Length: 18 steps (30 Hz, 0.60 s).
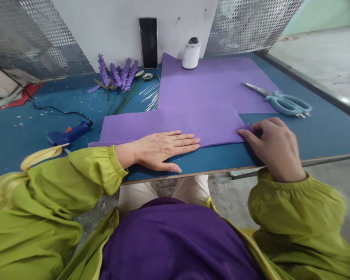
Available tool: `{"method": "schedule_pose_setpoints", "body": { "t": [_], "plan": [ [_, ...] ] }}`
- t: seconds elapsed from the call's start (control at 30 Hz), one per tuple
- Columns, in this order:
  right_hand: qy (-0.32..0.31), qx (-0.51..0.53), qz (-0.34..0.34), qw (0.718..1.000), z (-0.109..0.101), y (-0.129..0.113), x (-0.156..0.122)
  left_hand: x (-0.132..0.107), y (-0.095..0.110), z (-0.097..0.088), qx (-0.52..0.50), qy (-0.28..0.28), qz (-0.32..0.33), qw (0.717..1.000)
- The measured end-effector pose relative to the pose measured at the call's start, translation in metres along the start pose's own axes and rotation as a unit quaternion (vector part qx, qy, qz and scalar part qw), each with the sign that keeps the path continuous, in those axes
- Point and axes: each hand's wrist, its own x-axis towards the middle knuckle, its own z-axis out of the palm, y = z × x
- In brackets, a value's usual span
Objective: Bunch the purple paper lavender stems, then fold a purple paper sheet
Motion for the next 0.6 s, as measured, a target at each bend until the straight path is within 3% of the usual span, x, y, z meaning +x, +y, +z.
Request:
{"method": "schedule_pose_setpoints", "body": {
  "t": [0.07,0.13,0.23,0.33,0.4,0.47,0.6],
  "plan": [
    [0.03,0.027,0.021,0.999,-0.002,-0.002,-0.001,0.001,-0.001,0.001,-0.003,0.008,0.0,1.0],
    [0.084,0.056,-0.001,0.995,-0.007,-0.009,-0.005,0.001,-0.001,0.002,-0.004,0.018,0.001,1.0],
    [0.138,0.055,-0.137,0.979,-0.019,-0.029,-0.018,0.0,-0.001,0.003,0.002,0.02,0.003,1.0],
    [0.094,0.034,-0.286,0.953,-0.023,-0.055,-0.035,0.0,-0.001,0.004,0.007,0.019,0.004,1.0],
    [0.006,0.047,-0.381,0.923,-0.02,-0.07,-0.046,0.001,-0.001,0.006,0.01,0.022,0.002,1.0],
    [-0.049,0.052,-0.415,0.907,-0.015,-0.08,-0.055,0.001,-0.001,0.007,0.015,0.023,-0.001,1.0],
    [-0.074,0.046,-0.388,0.917,-0.01,-0.087,-0.065,0.0,0.0,0.007,0.019,0.018,-0.005,1.0]
  ]
}}
